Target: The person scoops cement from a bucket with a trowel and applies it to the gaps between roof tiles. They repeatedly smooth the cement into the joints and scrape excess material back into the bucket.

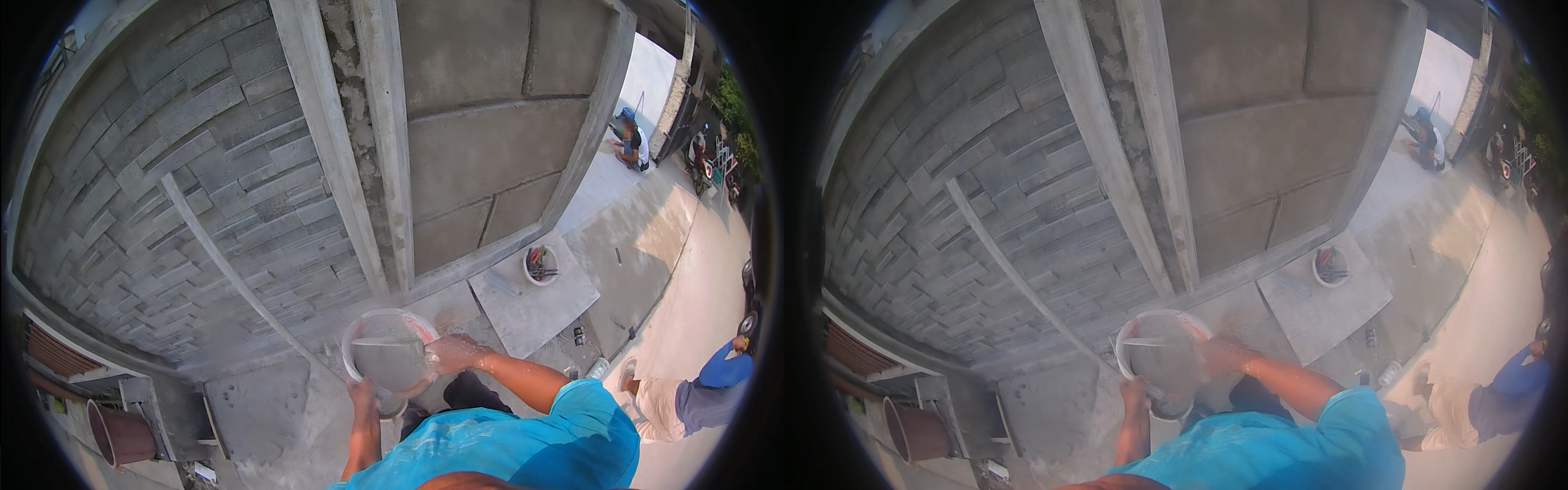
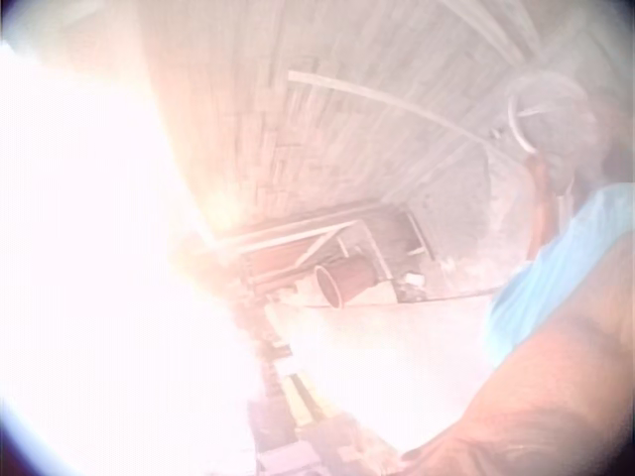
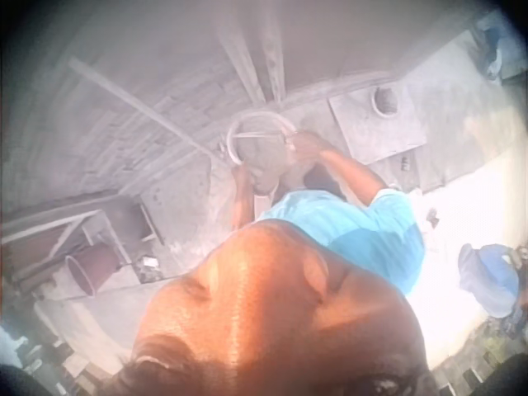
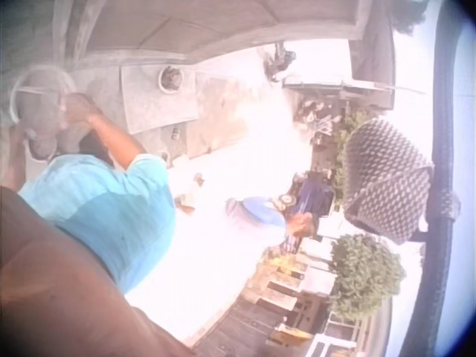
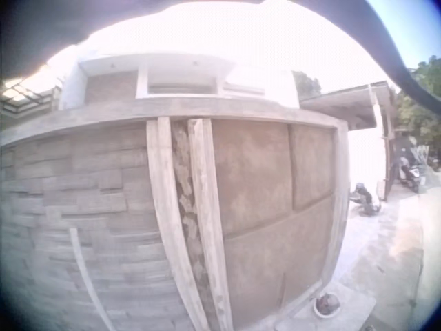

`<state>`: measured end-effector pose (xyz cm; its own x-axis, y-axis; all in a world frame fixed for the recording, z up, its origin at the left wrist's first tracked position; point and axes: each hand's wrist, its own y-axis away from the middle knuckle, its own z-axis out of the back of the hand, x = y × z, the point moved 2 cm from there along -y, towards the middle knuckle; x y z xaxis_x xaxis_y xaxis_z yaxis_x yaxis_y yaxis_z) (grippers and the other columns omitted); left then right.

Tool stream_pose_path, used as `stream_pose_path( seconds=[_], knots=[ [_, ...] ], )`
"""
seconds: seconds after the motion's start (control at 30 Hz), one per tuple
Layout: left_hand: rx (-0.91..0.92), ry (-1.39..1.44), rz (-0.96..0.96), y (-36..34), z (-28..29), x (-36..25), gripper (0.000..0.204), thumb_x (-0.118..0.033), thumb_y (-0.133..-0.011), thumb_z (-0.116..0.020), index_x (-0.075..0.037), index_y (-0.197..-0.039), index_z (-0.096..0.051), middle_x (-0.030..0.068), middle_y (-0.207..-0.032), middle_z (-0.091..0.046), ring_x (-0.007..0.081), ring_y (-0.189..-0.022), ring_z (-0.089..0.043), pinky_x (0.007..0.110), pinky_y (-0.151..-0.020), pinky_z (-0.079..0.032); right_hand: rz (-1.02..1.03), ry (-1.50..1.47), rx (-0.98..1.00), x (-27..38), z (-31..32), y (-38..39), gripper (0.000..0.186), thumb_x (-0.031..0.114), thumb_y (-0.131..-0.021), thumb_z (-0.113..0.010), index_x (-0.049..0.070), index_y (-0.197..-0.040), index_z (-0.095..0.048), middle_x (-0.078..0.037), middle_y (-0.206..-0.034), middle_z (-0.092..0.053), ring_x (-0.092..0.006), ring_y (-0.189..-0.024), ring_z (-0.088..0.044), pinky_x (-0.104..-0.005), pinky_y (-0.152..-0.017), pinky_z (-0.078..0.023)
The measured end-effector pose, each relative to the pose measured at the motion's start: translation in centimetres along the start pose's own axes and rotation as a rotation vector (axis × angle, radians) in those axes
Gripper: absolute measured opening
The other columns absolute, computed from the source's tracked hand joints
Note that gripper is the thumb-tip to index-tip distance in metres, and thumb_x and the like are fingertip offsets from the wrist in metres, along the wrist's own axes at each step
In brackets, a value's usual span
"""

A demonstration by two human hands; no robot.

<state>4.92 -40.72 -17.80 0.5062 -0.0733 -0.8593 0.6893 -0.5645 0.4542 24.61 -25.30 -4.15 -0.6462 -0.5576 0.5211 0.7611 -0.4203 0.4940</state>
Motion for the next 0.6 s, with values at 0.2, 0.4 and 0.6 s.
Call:
stream_pose_path(
  seconds=[0.2, 0.4, 0.6],
  knots=[
    [0.034, -0.133, 0.036, 0.2, -5.1, 2.2, 0.065, 0.013, -0.074, -0.048, 0.004, -0.138, -0.047, 0.0137, -0.115, -0.06, 0.0203, -0.089, -0.061, 0.03, -0.074, -0.052, -0.111, -0.064, -0.067, -8.0, -1.2, 0.3, 0.037, 0.032, -0.082, -0.067, 0.005, -0.107, -0.07, -0.023, -0.099, -0.071, -0.0403, -0.094, -0.069, -0.0497, -0.083, -0.053],
    [-0.051, -0.295, 0.023, -1.1, -7.5, 7.7, 0.056, 0.01, -0.081, -0.052, 0.004, -0.137, -0.043, 0.0161, -0.115, -0.057, 0.0243, -0.093, -0.063, 0.037, -0.074, -0.054, -0.017, -0.26, -0.191, -12.2, 1.6, 3.4, 0.039, 0.036, -0.085, -0.065, 0.004, -0.107, -0.068, -0.022, -0.094, -0.071, -0.0403, -0.092, -0.069, -0.0514, -0.083, -0.053],
    [-0.031, -0.379, 0.187, 0.0, -17.2, 10.9, 0.073, 0.012, -0.073, -0.057, 0.002, -0.142, -0.036, 0.0142, -0.125, -0.051, 0.0195, -0.099, -0.057, 0.034, -0.076, -0.052, -0.226, -0.323, -0.097, -27.6, -2.2, 4.7, 0.038, 0.038, -0.086, -0.066, 0.007, -0.108, -0.066, -0.022, -0.092, -0.071, -0.0426, -0.091, -0.069, -0.0525, -0.081, -0.054]
  ],
)
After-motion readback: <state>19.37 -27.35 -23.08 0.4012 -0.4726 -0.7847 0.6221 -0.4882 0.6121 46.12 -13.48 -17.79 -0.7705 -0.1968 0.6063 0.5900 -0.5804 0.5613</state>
